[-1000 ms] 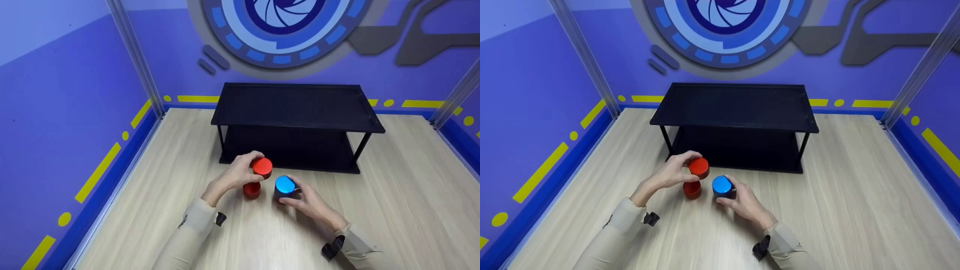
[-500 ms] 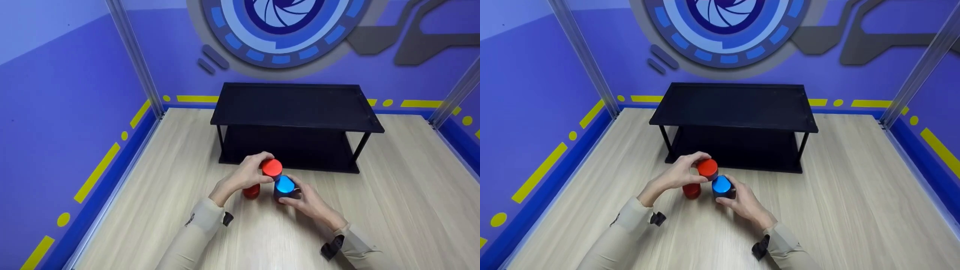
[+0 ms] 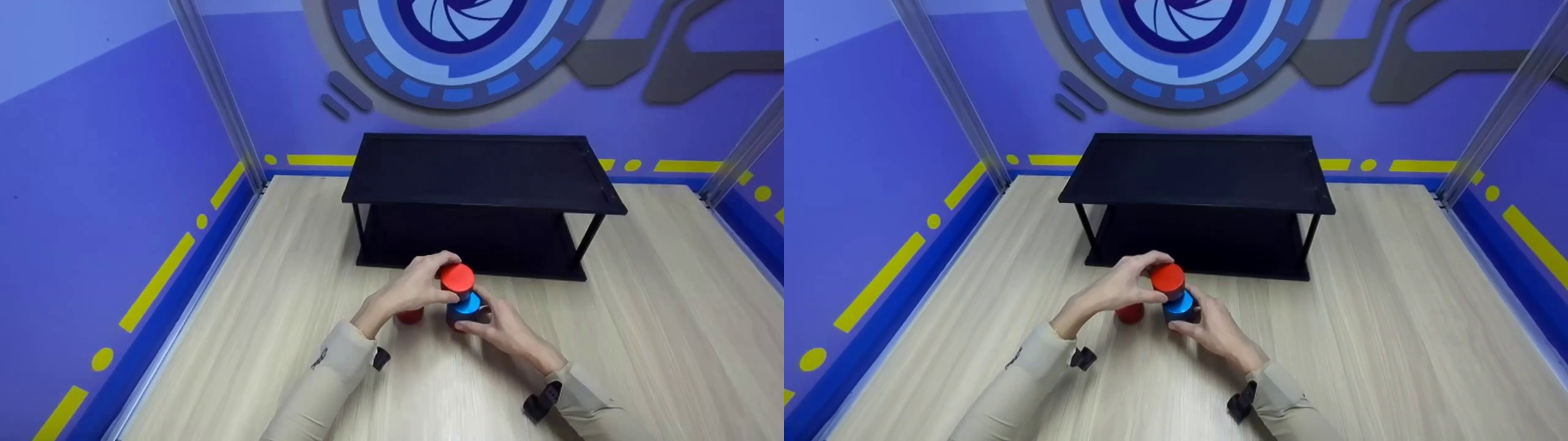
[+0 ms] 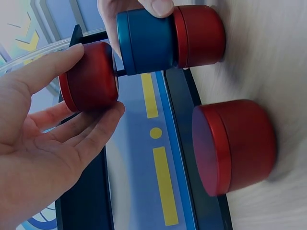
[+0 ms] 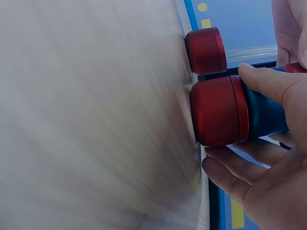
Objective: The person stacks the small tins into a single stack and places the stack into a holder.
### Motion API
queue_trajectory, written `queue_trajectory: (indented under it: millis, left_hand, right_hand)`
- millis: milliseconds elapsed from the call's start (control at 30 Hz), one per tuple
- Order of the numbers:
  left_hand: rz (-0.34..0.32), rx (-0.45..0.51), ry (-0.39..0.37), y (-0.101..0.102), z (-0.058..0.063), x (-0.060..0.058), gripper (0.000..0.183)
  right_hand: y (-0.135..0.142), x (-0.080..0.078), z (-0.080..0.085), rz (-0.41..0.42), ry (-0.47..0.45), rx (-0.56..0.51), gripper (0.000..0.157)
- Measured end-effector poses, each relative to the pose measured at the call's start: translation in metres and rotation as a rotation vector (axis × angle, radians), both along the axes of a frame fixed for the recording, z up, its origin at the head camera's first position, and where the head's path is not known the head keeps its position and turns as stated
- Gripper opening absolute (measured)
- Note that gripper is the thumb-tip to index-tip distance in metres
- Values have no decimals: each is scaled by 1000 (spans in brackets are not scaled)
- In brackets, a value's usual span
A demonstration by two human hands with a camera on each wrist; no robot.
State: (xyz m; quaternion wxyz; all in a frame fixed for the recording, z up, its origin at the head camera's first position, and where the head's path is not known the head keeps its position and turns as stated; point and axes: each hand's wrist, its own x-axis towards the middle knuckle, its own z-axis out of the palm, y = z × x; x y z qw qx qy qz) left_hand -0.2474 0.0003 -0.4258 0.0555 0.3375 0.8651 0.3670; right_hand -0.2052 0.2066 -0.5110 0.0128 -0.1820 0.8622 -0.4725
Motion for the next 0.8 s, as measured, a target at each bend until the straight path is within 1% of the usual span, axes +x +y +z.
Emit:
queue_trajectory:
  millis: [233, 400, 567, 800]
  left_hand:
    - [-16, -23, 10, 5, -3, 1, 55]
    - [-25, -22, 11, 7, -4, 2, 55]
    - [-20, -13, 0, 9, -4, 3, 56]
    - [-34, -15, -17, 9, -7, 4, 54]
  right_hand:
    - [1, 0, 1, 28, -14, -32, 65]
    - [0, -1, 0, 23, -15, -49, 65]
    - [1, -1, 0, 21, -24, -59, 65]
    - [1, 0, 1, 1, -27, -31, 60]
